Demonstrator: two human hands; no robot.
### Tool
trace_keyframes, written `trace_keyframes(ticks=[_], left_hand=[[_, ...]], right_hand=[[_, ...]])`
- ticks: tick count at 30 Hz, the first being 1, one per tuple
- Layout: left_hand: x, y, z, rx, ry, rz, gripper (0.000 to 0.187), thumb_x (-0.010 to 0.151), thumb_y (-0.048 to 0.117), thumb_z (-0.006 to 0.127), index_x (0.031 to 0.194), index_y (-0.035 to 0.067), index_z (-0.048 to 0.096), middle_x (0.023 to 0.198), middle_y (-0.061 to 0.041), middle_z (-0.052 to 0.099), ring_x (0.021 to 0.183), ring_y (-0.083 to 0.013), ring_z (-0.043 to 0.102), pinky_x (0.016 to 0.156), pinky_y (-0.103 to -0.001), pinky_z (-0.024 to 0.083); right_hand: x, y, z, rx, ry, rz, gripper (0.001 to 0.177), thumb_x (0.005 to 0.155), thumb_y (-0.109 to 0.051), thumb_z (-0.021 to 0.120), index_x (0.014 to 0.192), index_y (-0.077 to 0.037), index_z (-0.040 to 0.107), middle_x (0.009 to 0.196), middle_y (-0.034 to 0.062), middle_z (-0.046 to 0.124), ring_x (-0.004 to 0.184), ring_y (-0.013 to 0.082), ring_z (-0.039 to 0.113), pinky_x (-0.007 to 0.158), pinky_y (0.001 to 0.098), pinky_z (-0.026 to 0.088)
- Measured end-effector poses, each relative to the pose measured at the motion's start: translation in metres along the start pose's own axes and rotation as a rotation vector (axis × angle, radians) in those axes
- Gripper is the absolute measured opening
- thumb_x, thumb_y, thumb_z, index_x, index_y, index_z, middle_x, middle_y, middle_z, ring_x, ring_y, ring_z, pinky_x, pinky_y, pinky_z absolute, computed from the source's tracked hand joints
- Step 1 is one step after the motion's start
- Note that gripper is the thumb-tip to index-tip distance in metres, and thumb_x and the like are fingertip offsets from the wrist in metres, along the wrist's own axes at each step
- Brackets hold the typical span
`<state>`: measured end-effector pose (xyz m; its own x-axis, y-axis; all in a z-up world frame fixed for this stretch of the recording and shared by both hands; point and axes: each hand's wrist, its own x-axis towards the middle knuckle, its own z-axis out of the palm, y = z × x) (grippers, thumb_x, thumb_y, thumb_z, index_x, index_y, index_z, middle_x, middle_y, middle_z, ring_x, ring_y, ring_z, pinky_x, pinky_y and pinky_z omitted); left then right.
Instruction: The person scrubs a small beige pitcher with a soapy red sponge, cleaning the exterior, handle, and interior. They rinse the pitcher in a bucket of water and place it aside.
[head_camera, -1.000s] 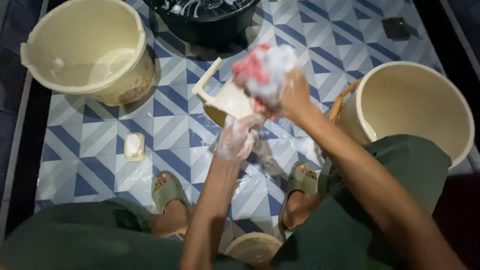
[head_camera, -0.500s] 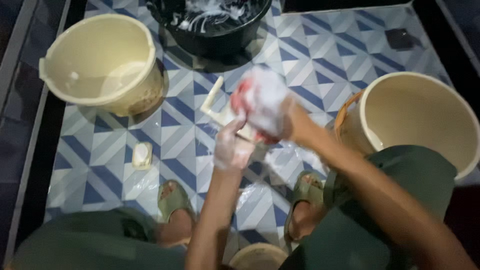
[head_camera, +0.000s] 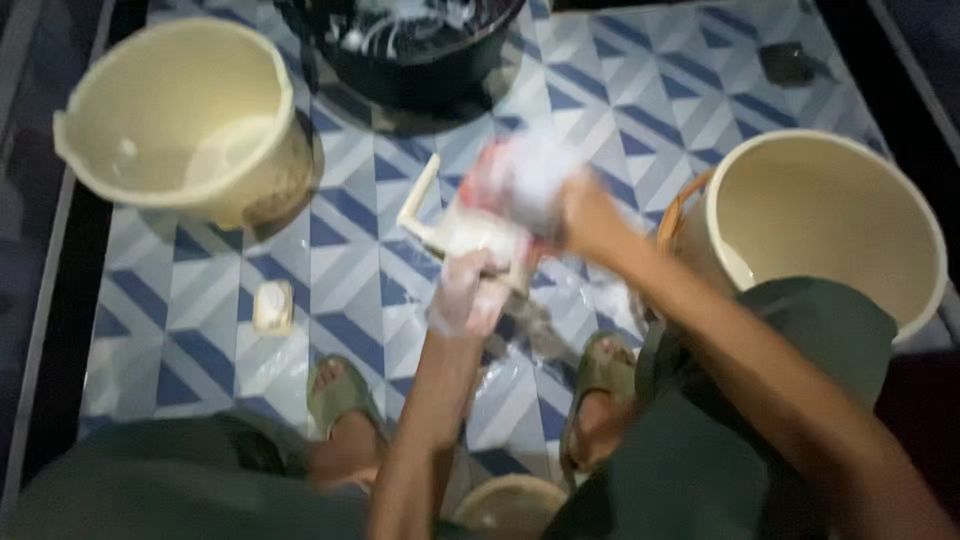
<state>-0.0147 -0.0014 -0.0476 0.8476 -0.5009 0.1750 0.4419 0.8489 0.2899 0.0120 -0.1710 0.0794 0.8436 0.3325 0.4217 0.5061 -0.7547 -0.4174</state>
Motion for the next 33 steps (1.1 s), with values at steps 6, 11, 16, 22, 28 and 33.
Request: trace_keyframes(ticks=[6,11,16,22,28,33], left_hand=[[0.005,0.014,0.023,0.144,0.184,-0.020,0.066,0.076,-0.011,0.047,0.141,-0.007,0.042,0.110,-0.020,0.063,0.091,-0.0297,0.068,0.083,-0.043,0.058],[0.000,0.019,0.028,0.163,0.206,-0.025,0.065,0.072,-0.012,0.044,0.136,-0.016,0.042,0.115,-0.023,0.063,0.107,-0.0331,0.068,0.100,-0.042,0.057],[-0.004,0.015,0.019,0.145,0.104,0.035,0.061,0.078,-0.015,0.045,0.139,-0.012,0.044,0.110,-0.019,0.063,0.098,-0.0307,0.066,0.087,-0.043,0.055],[0.010,0.021,0.017,0.072,-0.221,0.066,0.043,0.085,-0.018,0.045,0.126,-0.003,0.047,0.100,-0.016,0.059,0.085,-0.0263,0.064,0.078,-0.041,0.053],[0.010,0.031,0.019,0.179,0.164,0.039,0.064,0.075,-0.015,0.047,0.138,-0.004,0.049,0.121,-0.017,0.062,0.101,-0.0242,0.066,0.084,-0.035,0.051],[0.002,0.019,0.007,0.246,0.149,-0.011,0.057,0.075,-0.010,0.049,0.132,-0.014,0.049,0.121,-0.020,0.061,0.112,-0.0292,0.065,0.103,-0.041,0.051]], right_hand=[[0.002,0.011,0.012,-0.014,0.018,-0.103,0.025,0.097,-0.022,0.070,0.112,-0.003,0.063,0.103,0.0151,0.067,0.087,0.0280,0.066,0.073,0.0399,0.054],[-0.005,0.004,0.027,0.015,0.172,-0.140,0.026,0.095,-0.023,0.073,0.110,-0.005,0.063,0.102,0.0120,0.066,0.089,0.0272,0.064,0.076,0.0407,0.053],[-0.014,0.007,0.034,-0.037,0.252,-0.322,0.027,0.093,-0.023,0.075,0.109,-0.006,0.063,0.101,0.0088,0.064,0.091,0.0265,0.063,0.078,0.0415,0.053],[0.006,0.026,0.032,-0.080,0.060,-0.017,0.037,0.089,-0.025,0.072,0.120,-0.007,0.064,0.103,0.0103,0.067,0.084,0.0285,0.064,0.069,0.0416,0.054],[0.011,0.018,0.029,-0.062,0.072,-0.113,0.037,0.089,-0.026,0.072,0.120,-0.007,0.064,0.105,0.0108,0.067,0.087,0.0289,0.065,0.072,0.0420,0.054],[0.001,0.011,0.027,-0.062,0.144,-0.015,0.037,0.089,-0.026,0.073,0.119,-0.006,0.064,0.107,0.0111,0.067,0.089,0.0292,0.065,0.075,0.0423,0.054]])
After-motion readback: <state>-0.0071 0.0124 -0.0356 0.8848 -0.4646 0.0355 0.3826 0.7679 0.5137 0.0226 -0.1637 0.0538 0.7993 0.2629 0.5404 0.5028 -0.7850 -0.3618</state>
